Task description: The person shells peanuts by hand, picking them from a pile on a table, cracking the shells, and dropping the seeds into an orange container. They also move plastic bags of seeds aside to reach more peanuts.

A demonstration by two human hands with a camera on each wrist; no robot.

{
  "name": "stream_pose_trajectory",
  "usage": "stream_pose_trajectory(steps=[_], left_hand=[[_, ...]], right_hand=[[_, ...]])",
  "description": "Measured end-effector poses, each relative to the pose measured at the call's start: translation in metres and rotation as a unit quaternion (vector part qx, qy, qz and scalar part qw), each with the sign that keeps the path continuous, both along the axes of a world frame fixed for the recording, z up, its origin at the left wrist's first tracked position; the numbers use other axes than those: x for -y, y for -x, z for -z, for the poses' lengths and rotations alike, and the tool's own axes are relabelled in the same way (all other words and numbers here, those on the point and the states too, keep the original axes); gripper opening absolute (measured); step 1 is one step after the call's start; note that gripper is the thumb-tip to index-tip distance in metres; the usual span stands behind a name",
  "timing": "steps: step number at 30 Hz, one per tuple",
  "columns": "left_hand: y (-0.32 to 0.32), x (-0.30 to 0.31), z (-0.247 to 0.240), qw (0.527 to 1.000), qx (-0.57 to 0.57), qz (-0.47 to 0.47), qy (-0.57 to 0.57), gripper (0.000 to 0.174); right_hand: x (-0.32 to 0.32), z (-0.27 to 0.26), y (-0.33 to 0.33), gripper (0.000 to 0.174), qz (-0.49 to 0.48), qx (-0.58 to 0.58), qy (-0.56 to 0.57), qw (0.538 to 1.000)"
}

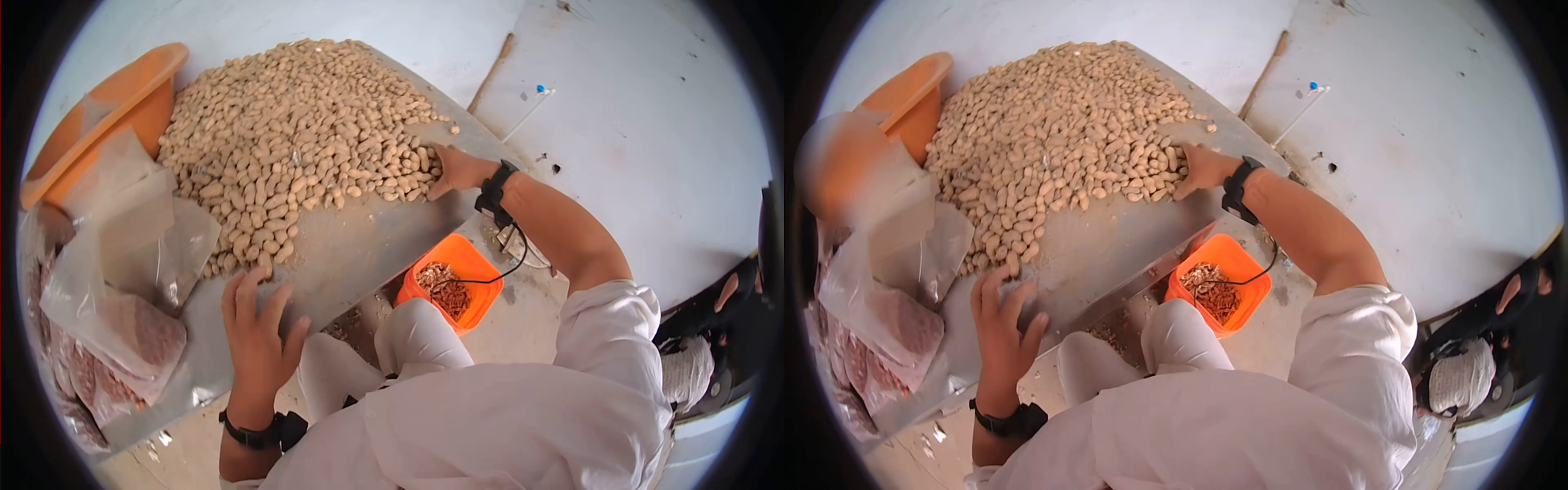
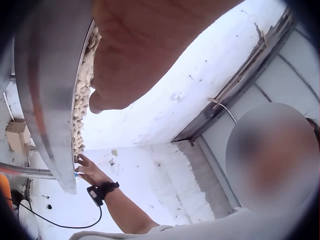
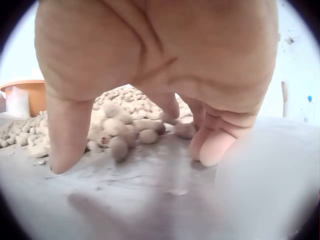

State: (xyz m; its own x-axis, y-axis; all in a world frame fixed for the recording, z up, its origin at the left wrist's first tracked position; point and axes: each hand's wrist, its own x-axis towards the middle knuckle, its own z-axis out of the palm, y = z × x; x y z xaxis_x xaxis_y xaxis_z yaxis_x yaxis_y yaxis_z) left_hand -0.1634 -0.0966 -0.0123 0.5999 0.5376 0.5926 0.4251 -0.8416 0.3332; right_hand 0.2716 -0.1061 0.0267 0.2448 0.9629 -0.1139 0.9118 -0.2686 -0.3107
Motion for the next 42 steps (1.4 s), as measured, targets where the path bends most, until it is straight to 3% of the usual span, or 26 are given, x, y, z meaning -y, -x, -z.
stream_pose_trajectory(steps=[2,3,6,8,10,13,16,18,19,21,25,29,32,33,35,38,39,41,42], left_hand=[[-0.002,0.003,-0.001,1.0,0.001,-0.025,0.0,0.039],[-0.003,0.004,-0.001,0.999,0.001,-0.037,-0.001,0.039],[-0.004,0.004,0.002,0.998,0.001,-0.061,-0.006,0.038],[-0.004,0.004,0.003,0.998,-0.001,-0.068,-0.001,0.037],[-0.003,0.004,0.003,0.997,-0.005,-0.075,0.0,0.037],[-0.005,0.004,0.005,0.997,-0.015,-0.082,0.001,0.037],[-0.005,0.002,0.007,0.996,-0.019,-0.081,-0.006,0.038],[-0.006,0.002,0.007,0.997,-0.017,-0.077,-0.014,0.038],[-0.006,0.003,0.008,0.997,-0.016,-0.072,-0.01,0.038],[-0.006,0.002,0.006,0.998,-0.011,-0.065,-0.005,0.038],[-0.005,0.003,0.004,0.998,-0.014,-0.058,0.009,0.038],[-0.006,0.002,0.0,0.998,-0.014,-0.058,0.017,0.037],[-0.007,0.002,0.001,0.997,-0.014,-0.065,0.024,0.037],[-0.007,0.001,0.001,0.997,-0.014,-0.067,0.026,0.037],[-0.007,0.0,0.001,0.997,-0.019,-0.074,0.02,0.037],[-0.008,0.0,0.002,0.997,-0.013,-0.066,0.026,0.037],[-0.009,-0.001,0.003,0.998,-0.007,-0.062,0.03,0.037],[-0.008,0.001,0.003,0.997,-0.009,-0.061,0.04,0.037],[-0.009,0.0,0.002,0.997,-0.008,-0.058,0.044,0.037]], right_hand=[[-0.028,-0.004,0.007,0.094,-0.006,-0.071,0.006,0.997],[-0.043,0.003,0.009,0.085,-0.029,-0.04,-0.059,0.997],[-0.085,-0.042,0.048,0.081,0.036,-0.187,0.05,0.98],[-0.122,-0.039,0.046,0.082,0.041,-0.266,-0.096,0.958],[-0.143,-0.062,0.055,0.087,-0.009,-0.229,-0.162,0.96],[-0.137,-0.094,0.057,0.077,-0.036,-0.176,-0.204,0.962],[-0.092,-0.11,0.061,0.065,-0.098,-0.103,-0.179,0.974],[-0.06,-0.105,0.058,0.049,-0.124,-0.055,-0.101,0.986],[-0.05,-0.098,0.054,0.046,-0.176,0.03,-0.058,0.982],[-0.014,-0.087,0.059,0.046,-0.205,-0.039,0.036,0.977],[0.019,-0.044,0.052,0.05,-0.306,-0.093,0.099,0.942],[0.001,-0.034,0.066,0.056,-0.307,-0.049,0.136,0.94],[-0.059,-0.027,0.065,0.059,-0.337,-0.002,0.108,0.935],[-0.086,-0.016,0.059,0.067,-0.351,-0.021,0.063,0.934],[-0.128,-0.034,0.067,0.076,-0.318,-0.04,0.095,0.942],[-0.153,-0.084,0.078,0.082,-0.297,-0.042,0.015,0.954],[-0.143,-0.108,0.087,0.077,-0.264,-0.035,0.008,0.964],[-0.134,-0.13,0.087,0.067,-0.208,0.098,-0.089,0.969],[-0.13,-0.135,0.081,0.063,-0.201,0.064,-0.088,0.974]])
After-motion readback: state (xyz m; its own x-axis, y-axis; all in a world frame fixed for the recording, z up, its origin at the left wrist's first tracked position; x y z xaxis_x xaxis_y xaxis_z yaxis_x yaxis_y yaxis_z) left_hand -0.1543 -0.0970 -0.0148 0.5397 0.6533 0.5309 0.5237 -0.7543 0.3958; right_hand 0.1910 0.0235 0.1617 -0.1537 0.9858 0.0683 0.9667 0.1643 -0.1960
